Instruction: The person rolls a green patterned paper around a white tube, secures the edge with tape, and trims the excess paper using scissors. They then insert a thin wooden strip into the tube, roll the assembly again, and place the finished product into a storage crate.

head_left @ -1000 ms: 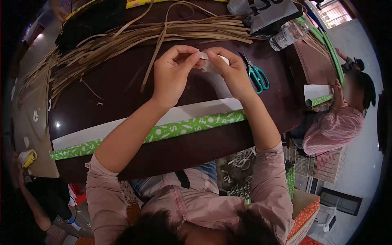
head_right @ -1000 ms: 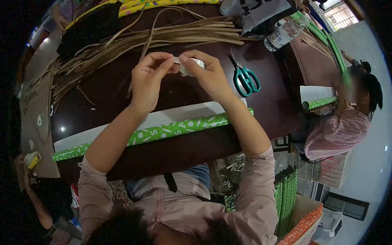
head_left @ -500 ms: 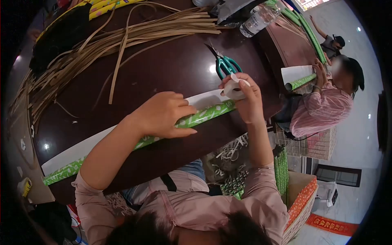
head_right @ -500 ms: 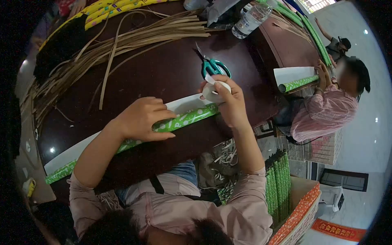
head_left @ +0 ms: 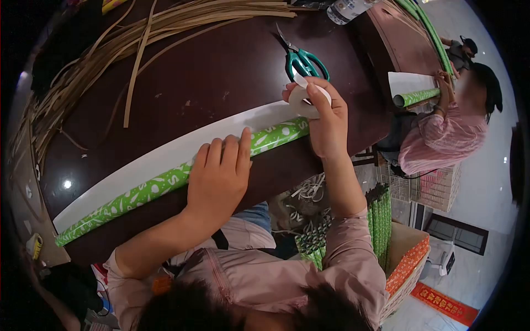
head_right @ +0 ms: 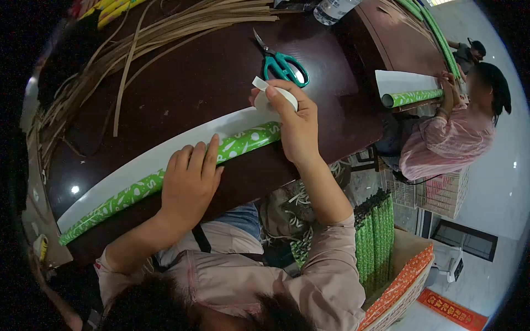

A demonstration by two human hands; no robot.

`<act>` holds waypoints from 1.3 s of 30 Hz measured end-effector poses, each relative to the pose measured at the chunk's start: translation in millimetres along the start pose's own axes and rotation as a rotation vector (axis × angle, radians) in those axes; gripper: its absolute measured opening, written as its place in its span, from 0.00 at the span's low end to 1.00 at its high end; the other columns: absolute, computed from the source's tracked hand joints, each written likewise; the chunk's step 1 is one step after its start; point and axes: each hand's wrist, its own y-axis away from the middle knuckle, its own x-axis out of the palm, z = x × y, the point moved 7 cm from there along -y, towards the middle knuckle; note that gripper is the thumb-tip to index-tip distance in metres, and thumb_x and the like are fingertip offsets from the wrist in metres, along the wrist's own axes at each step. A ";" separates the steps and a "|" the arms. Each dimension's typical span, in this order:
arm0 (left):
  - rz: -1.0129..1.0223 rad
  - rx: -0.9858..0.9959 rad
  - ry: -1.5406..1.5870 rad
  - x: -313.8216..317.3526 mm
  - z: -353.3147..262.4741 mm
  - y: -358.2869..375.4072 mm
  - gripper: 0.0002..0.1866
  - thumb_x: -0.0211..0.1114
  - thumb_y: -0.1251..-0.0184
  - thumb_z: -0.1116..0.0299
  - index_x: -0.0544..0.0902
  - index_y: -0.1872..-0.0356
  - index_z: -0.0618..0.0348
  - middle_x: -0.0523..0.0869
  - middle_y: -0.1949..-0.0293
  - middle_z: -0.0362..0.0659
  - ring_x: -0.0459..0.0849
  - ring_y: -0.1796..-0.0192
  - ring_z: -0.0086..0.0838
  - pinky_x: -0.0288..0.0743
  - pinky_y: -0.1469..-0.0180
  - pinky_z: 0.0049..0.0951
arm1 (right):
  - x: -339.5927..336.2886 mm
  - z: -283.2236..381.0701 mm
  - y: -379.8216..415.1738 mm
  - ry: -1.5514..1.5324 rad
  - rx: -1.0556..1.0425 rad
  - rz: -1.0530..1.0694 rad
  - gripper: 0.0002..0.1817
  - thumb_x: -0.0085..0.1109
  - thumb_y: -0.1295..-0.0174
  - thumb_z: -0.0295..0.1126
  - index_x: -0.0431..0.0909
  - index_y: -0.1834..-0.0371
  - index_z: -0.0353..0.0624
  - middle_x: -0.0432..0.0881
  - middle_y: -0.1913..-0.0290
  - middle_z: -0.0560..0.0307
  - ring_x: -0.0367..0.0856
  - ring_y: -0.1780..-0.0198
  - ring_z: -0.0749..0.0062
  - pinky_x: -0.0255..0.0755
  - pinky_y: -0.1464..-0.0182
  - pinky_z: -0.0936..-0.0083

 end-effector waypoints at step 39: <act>0.077 0.001 -0.003 -8.2 2.2 56.3 0.15 0.58 0.34 0.72 0.83 0.48 0.58 0.84 0.44 0.48 0.79 0.63 0.30 0.75 0.59 0.27 | -90.2 21.2 11.8 0.064 -0.239 -0.269 0.22 0.55 0.30 0.24 0.69 0.35 0.30 0.81 0.45 0.41 0.82 0.45 0.58 0.76 0.40 0.66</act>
